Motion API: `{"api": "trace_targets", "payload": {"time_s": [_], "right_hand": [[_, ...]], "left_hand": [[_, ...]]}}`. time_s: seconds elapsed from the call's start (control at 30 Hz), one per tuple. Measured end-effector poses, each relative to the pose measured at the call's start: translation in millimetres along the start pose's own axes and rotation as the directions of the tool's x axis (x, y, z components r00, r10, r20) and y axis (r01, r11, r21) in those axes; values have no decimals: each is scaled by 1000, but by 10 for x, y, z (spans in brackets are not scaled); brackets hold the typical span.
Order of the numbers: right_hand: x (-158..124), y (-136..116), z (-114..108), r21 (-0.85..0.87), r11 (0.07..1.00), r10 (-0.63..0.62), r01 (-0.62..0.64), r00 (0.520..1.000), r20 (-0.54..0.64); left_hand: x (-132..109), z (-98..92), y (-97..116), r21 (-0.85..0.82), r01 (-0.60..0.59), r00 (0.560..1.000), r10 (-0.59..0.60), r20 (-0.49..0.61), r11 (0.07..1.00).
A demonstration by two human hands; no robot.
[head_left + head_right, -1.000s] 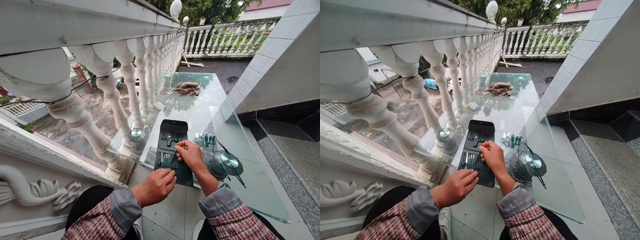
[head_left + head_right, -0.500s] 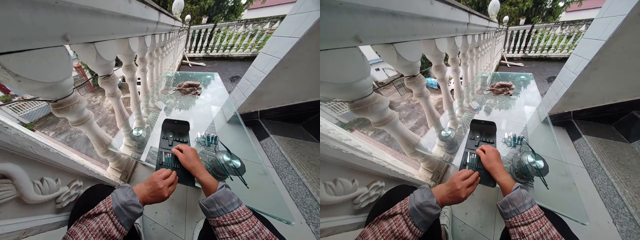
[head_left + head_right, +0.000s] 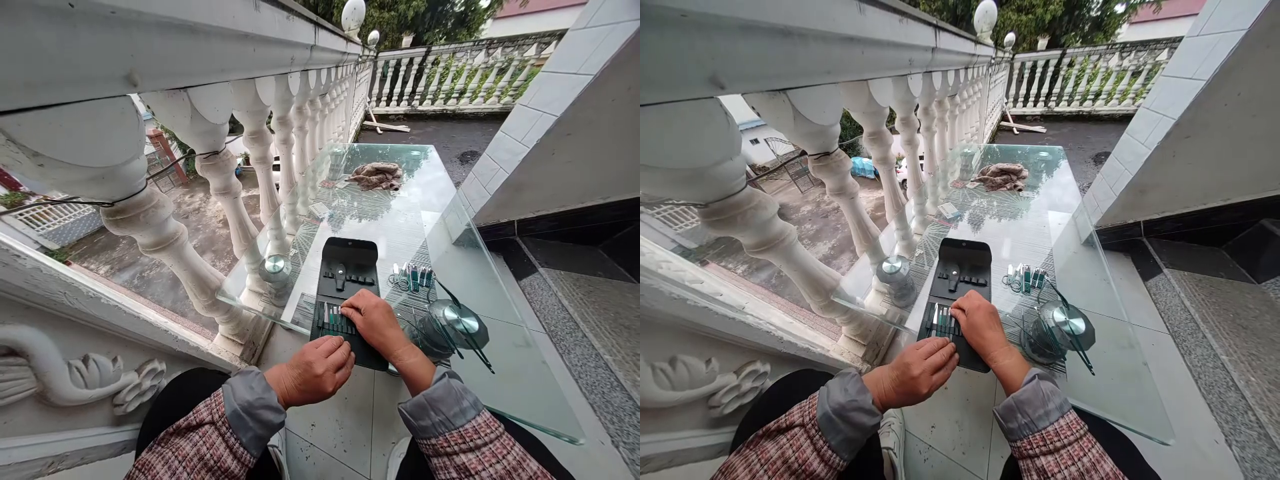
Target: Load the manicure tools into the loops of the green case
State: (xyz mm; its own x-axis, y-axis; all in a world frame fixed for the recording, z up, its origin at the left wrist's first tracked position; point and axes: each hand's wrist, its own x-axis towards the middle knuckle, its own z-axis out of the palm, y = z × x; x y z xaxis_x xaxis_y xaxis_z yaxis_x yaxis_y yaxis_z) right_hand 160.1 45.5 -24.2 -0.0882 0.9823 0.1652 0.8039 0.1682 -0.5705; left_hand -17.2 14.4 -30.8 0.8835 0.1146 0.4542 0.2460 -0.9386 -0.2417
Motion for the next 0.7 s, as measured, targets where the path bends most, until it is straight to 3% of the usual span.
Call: {"api": "trace_targets", "payload": {"time_s": [0.13,0.23,0.3,0.37,0.43,0.5,0.57,0.63,0.7], "right_hand": [[-11,12,26,-6,1000,-3,3,1000,-28],[-28,33,-29,99,995,19,-10,996,-90],[-59,52,-128,195,981,48,-16,985,-165],[-110,87,-276,268,963,103,-32,962,-253],[-174,153,-456,331,940,200,-83,921,-334],[-246,261,-644,425,892,340,-156,851,-400],[-322,401,-814,516,831,464,-207,770,-438],[-406,553,-948,566,795,527,-217,710,-467],[-495,693,-1038,554,792,557,-256,675,-484]], "left_hand": [[4,-5,10,-64,64,998,-63,9,996],[14,-34,-3,-168,195,977,-207,-54,966],[23,-73,-34,-256,330,921,-369,-125,909],[29,-114,-70,-332,455,833,-527,-170,826],[27,-138,-93,-366,519,775,-605,-180,773],[21,-132,-90,-337,516,792,-588,-163,788],[19,-98,-63,-253,463,858,-501,-111,849],[30,-52,-31,-153,383,920,-390,-17,911],[52,-9,-10,-72,314,948,-309,79,947]]}}
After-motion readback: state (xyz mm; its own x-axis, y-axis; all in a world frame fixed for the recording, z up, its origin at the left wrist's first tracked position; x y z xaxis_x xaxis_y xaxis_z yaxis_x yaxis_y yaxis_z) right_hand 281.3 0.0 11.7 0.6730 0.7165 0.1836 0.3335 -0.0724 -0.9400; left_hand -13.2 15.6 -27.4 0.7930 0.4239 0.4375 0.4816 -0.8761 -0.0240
